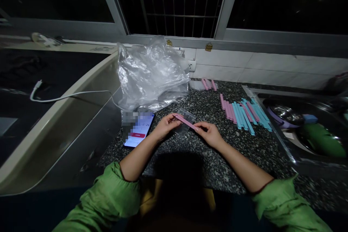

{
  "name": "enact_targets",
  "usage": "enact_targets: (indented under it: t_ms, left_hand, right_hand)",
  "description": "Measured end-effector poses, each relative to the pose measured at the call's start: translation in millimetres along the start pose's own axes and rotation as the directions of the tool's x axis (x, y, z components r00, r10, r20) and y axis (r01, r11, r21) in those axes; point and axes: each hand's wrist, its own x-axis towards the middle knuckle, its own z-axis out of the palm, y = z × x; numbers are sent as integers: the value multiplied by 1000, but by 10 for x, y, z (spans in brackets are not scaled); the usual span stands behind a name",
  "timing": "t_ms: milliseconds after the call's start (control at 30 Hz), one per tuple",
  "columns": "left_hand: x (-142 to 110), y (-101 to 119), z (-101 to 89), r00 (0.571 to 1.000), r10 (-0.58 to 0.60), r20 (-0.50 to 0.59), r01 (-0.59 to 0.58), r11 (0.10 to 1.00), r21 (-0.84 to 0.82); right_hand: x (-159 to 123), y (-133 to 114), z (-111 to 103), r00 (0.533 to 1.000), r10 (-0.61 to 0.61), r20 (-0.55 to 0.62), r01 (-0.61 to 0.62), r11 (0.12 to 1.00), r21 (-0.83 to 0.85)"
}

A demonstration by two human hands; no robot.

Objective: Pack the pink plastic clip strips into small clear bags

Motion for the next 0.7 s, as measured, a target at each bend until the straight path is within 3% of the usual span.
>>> enact_targets:
  t_ms: [500,600,700]
  left_hand:
    - [11,-34,2,993,72,-95,-62,993,98]
    - [12,-50,11,990,65,-125,-50,991,121]
    - [12,-67,34,989,56,-138,-40,992,117]
  right_hand:
    - [-3,-13,-21,999,43,24,-45,998,51]
    - [0,-9,-21,1000,2,19,-2,1000,-5]
    - [-20,-25,-22,985,-144,-90,128,978,-167]
